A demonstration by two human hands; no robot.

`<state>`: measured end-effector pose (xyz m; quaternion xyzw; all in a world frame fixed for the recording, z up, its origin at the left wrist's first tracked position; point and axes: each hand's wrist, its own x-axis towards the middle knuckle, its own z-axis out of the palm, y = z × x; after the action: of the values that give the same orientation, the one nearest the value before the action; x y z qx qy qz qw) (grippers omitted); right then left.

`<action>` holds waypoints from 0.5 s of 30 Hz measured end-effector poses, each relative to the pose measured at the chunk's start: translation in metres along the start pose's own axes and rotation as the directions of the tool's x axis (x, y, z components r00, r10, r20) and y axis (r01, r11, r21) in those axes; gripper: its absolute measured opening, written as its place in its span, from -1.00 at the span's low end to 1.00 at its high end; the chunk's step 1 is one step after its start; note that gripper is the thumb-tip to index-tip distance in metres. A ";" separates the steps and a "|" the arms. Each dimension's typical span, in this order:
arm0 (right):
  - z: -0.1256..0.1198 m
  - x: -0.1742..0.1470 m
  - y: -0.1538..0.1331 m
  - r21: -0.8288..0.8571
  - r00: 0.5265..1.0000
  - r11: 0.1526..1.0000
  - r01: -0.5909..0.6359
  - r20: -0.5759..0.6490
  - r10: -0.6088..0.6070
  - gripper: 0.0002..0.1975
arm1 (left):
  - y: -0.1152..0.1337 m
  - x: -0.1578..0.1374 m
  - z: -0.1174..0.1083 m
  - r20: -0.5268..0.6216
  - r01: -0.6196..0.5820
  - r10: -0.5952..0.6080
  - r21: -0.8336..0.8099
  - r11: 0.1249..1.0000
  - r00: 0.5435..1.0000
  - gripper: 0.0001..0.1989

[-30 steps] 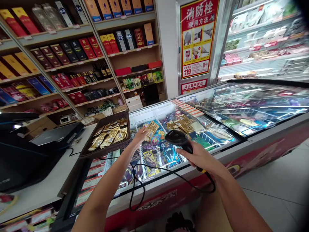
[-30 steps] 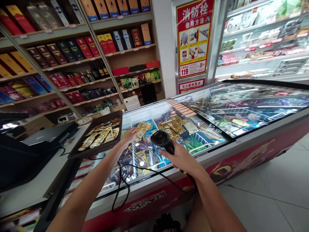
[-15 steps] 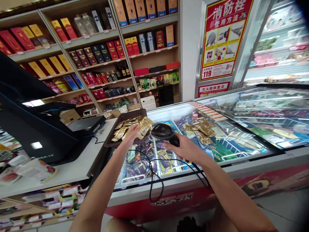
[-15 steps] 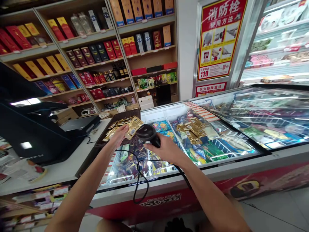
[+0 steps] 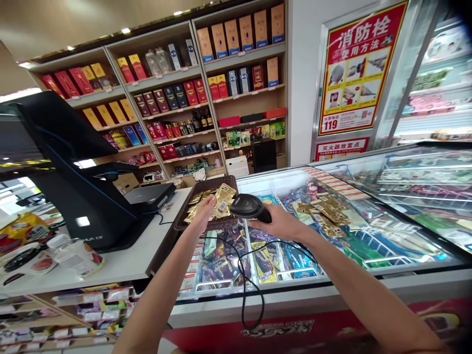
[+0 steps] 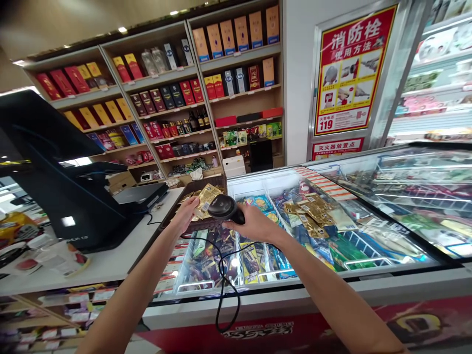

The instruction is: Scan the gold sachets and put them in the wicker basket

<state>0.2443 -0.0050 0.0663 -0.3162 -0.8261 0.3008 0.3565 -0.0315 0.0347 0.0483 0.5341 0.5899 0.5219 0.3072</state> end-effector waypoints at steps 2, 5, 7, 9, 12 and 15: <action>0.001 -0.001 0.001 0.007 1.000 1.000 0.001 0.019 -0.001 -0.55 | 0.001 0.001 0.001 0.006 0.029 -0.028 -0.021 0.999 1.000 -0.61; 0.001 -0.002 0.001 -0.009 0.999 1.000 -0.017 0.039 0.017 -0.55 | 0.005 0.001 0.003 0.019 0.022 -0.021 -0.056 0.998 1.000 -0.64; 0.001 -0.002 0.002 -0.017 0.998 0.999 -0.029 0.048 0.030 -0.55 | 0.007 0.001 0.005 0.026 0.013 -0.010 -0.080 0.997 1.000 -0.64; 0.002 -0.003 0.002 -0.018 0.998 0.999 -0.041 0.047 0.042 -0.56 | 0.007 0.001 0.006 0.033 0.024 -0.020 -0.108 0.994 0.999 -0.62; 0.003 -0.004 0.005 -0.016 0.997 0.998 -0.064 0.042 0.065 -0.56 | 0.004 0.003 0.005 0.036 0.037 -0.034 -0.111 0.993 0.999 -0.59; 0.003 -0.006 0.008 -0.018 0.997 0.997 -0.073 0.026 0.073 -0.57 | -0.005 0.009 -0.002 0.024 0.044 -0.042 -0.089 0.995 0.999 -0.57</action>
<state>0.2478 -0.0052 0.0559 -0.3451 -0.8214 0.3107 0.3313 -0.0368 0.0437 0.0462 0.5125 0.5739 0.5352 0.3486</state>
